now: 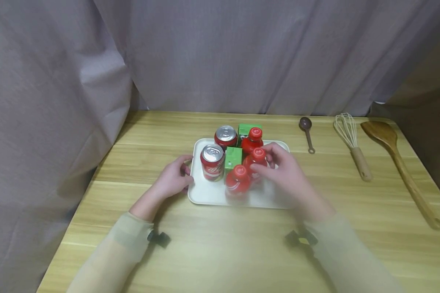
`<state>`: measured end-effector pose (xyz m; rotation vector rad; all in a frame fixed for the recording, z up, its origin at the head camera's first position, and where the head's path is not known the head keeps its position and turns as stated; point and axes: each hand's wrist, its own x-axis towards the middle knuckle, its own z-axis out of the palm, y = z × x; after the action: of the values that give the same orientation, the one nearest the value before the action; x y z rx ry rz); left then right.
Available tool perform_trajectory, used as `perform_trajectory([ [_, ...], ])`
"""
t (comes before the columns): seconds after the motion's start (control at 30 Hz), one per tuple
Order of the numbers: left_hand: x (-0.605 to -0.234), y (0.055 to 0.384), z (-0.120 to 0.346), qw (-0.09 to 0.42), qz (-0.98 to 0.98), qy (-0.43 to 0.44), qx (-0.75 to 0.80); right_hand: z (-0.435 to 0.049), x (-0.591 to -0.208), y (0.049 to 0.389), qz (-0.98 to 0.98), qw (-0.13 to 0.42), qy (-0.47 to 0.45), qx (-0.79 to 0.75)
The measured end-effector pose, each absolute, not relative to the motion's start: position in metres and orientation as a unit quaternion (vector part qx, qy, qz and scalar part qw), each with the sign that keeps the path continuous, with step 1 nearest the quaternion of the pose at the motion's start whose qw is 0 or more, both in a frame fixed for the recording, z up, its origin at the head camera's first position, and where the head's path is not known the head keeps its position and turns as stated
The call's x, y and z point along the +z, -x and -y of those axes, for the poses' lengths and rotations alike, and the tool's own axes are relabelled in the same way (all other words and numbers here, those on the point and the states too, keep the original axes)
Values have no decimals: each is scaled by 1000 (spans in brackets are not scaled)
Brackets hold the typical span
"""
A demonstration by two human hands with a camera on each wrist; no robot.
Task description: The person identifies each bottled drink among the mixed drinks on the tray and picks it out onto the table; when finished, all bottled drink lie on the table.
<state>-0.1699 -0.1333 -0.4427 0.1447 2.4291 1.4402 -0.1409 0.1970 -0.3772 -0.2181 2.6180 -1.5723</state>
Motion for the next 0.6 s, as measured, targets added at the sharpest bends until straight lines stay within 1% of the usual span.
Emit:
perform_trajectory([
  [0.17,-443,169,134,159,-848,-51,503,-194,-379,141,-848,39,58,-526],
  [0.43,-444,170,134,163,-848,-49,502,-193,-378,140,-842,53,48,-534],
  [0.6,-443,170,134,161,-851,-48,498,-191,-379,140,-839,44,35,-542],
])
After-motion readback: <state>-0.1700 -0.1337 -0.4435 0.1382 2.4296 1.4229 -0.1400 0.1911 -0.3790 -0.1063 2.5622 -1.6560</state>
